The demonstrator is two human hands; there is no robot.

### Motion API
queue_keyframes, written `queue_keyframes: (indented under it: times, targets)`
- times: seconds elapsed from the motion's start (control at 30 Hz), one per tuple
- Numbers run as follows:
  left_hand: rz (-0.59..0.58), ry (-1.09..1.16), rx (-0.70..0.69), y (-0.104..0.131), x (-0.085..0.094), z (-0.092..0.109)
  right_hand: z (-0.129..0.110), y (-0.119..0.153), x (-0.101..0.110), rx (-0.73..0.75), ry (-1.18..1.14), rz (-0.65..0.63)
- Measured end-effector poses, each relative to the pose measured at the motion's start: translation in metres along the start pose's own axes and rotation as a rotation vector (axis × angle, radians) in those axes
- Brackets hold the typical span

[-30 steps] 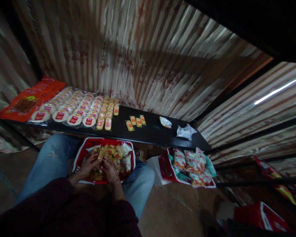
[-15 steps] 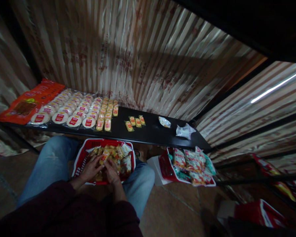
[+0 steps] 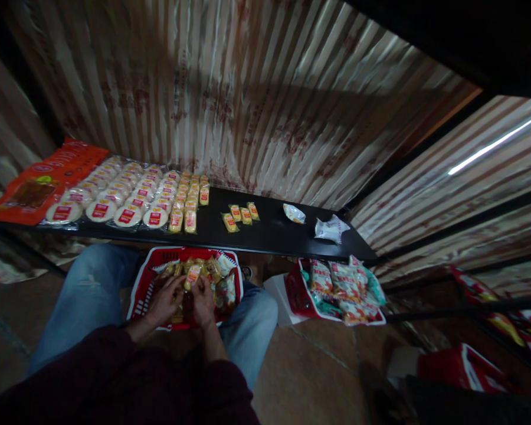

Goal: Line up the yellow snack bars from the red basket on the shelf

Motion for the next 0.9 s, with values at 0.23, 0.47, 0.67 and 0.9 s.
queue_keyframes:
  times: [0.23,0.47,0.67,0.9]
  targets:
    - [0.036,0.032,-0.070,-0.009,-0.008,0.001,-0.018,0.001,0.003,0.100,0.046,0.023]
    - [0.056,0.079,-0.131,-0.020,-0.002,0.019,-0.035,-0.001,0.007,0.159,0.100,0.084]
    - [0.074,0.071,-0.167,-0.040,0.010,0.046,-0.062,-0.011,0.008,0.267,0.109,0.127]
    - [0.176,0.047,-0.178,-0.069,0.016,0.064,-0.092,-0.032,0.006,0.361,0.204,0.144]
Point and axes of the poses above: each hand's wrist, its own y-axis away from the middle knuckle, its own x-axis out of the back of the hand, z = x × y, the point moved 1 cm from there along -y, towards the middle knuckle, and after that the axes turned 6 degrees about -z, right-handed, at the moved point
